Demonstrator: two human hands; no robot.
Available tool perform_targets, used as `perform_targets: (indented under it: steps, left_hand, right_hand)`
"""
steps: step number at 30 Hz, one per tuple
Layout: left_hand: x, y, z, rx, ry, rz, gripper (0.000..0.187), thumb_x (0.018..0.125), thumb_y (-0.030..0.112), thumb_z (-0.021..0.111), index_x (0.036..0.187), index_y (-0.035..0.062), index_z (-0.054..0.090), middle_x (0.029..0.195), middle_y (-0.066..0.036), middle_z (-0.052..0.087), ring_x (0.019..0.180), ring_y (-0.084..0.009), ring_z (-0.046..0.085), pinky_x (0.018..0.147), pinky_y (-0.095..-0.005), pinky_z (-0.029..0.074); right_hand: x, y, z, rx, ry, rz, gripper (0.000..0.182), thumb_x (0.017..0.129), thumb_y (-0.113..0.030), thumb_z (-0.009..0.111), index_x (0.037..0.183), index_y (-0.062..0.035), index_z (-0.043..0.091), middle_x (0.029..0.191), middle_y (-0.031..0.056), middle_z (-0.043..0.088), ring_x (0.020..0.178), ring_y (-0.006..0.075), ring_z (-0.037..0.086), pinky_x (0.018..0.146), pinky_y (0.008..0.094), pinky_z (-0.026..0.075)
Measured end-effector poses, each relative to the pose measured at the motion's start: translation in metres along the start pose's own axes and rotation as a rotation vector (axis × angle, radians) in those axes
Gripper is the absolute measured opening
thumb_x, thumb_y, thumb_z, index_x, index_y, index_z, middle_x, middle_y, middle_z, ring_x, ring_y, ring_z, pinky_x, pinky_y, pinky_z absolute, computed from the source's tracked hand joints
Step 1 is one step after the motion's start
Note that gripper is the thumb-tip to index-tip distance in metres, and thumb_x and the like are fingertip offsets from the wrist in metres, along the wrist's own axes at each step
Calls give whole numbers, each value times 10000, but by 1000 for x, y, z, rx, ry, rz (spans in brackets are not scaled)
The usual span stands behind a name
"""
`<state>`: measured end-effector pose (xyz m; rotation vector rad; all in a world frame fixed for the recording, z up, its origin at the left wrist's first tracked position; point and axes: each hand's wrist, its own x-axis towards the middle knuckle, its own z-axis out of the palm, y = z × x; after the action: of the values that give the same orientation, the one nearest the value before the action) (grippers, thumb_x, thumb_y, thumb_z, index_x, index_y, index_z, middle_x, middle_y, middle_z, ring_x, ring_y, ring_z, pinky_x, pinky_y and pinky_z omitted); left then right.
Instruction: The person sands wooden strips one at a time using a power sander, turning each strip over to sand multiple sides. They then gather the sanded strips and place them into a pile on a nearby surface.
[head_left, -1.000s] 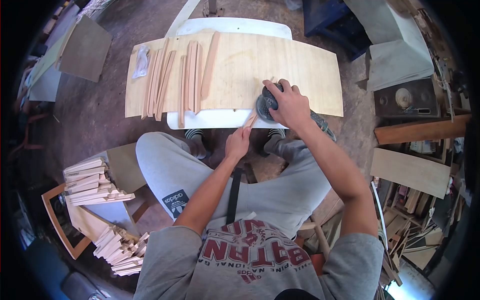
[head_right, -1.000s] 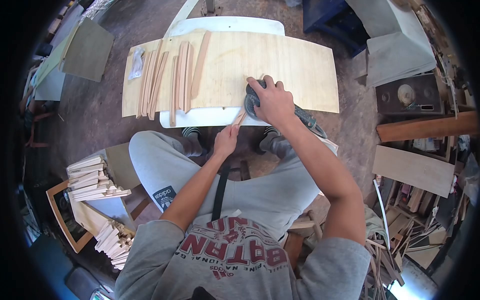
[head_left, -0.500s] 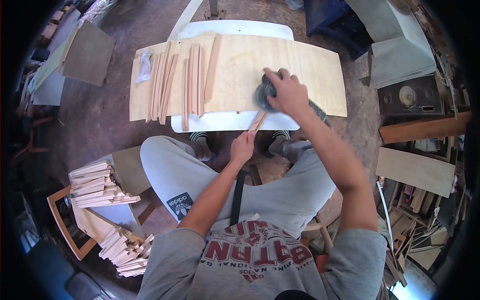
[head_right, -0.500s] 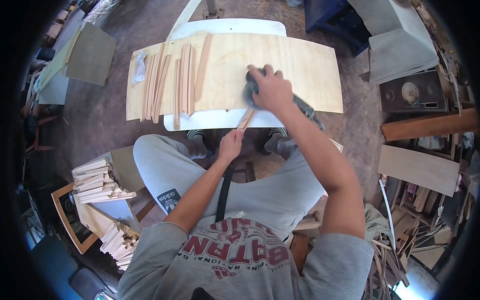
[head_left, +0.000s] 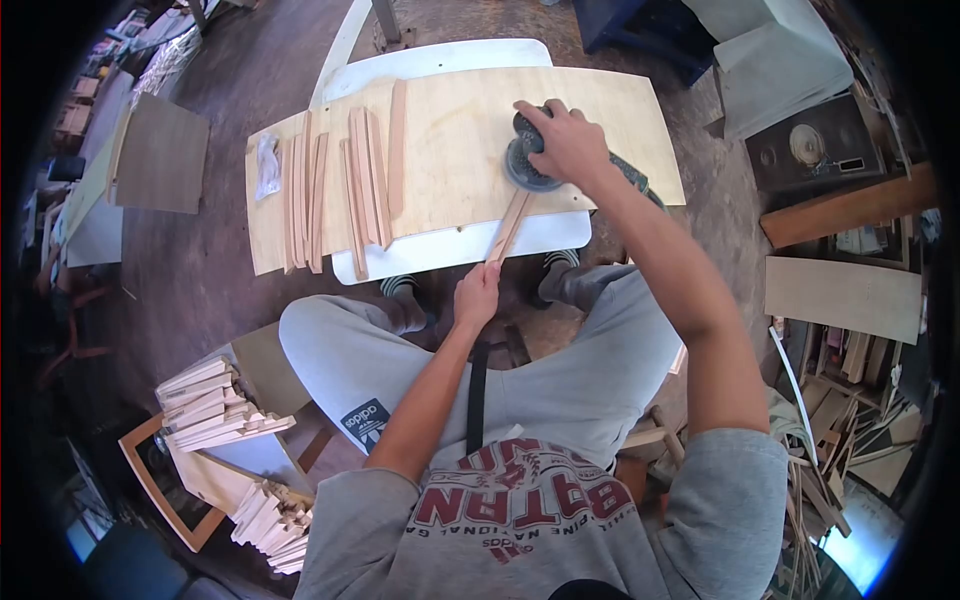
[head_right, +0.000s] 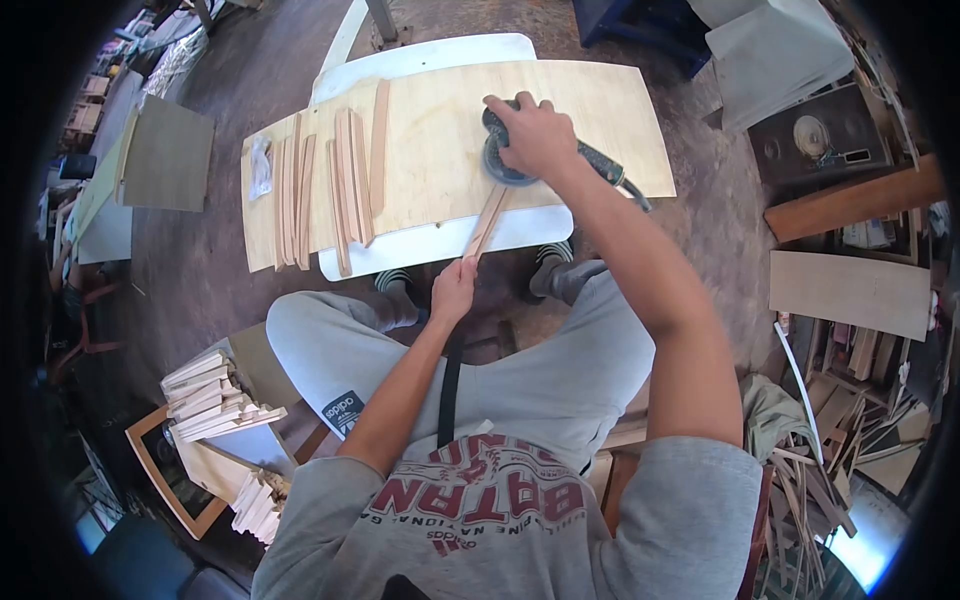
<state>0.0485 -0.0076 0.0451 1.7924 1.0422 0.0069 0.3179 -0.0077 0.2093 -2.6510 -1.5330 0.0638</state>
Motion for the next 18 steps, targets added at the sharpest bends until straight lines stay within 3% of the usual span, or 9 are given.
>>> perform_targets:
  steps: [5, 10, 13, 16, 18]
  left_hand:
    - [-5, 2, 1, -40, 53, 11, 502, 1066, 480, 491, 959, 31, 690, 891, -245, 709, 925, -480, 680, 791, -532, 515]
    - [-6, 0, 0, -60, 28, -35, 495, 1065, 469, 508, 961, 20, 688, 875, -238, 707, 904, -472, 681, 783, -510, 517]
    - [-6, 0, -3, -53, 11, -11, 502, 1068, 475, 502, 959, 22, 689, 869, -241, 704, 895, -470, 682, 783, -505, 518]
    - [-2, -5, 1, -28, 58, 59, 526, 1076, 483, 500, 924, 13, 682, 736, -178, 650, 713, -301, 660, 709, -426, 503]
    - [-2, -5, 1, -36, 28, 30, 515, 1074, 480, 493, 942, 22, 687, 825, -219, 686, 833, -410, 679, 753, -474, 514]
  right_hand:
    - [-56, -52, -2, 87, -30, -157, 783, 736, -207, 810, 1458, -302, 519, 1265, 143, 596, 1044, 388, 674, 745, 491, 612]
    - [-76, -75, -3, 58, -138, -175, 847, 724, -221, 861, 1480, -290, 485, 1292, 158, 564, 1083, 401, 671, 679, 439, 629]
    - [-71, -63, 3, 76, -10, -174, 855, 708, -201, 866, 1470, -285, 489, 1276, 156, 564, 1069, 403, 678, 669, 438, 626]
    - [-71, -60, 2, 82, -44, -165, 868, 691, -191, 873, 1464, -288, 491, 1263, 153, 565, 1068, 400, 678, 665, 430, 625]
    - [-76, -61, -2, 122, -32, -209, 749, 736, -160, 808, 1427, -255, 534, 1216, 163, 582, 1029, 398, 677, 660, 444, 608]
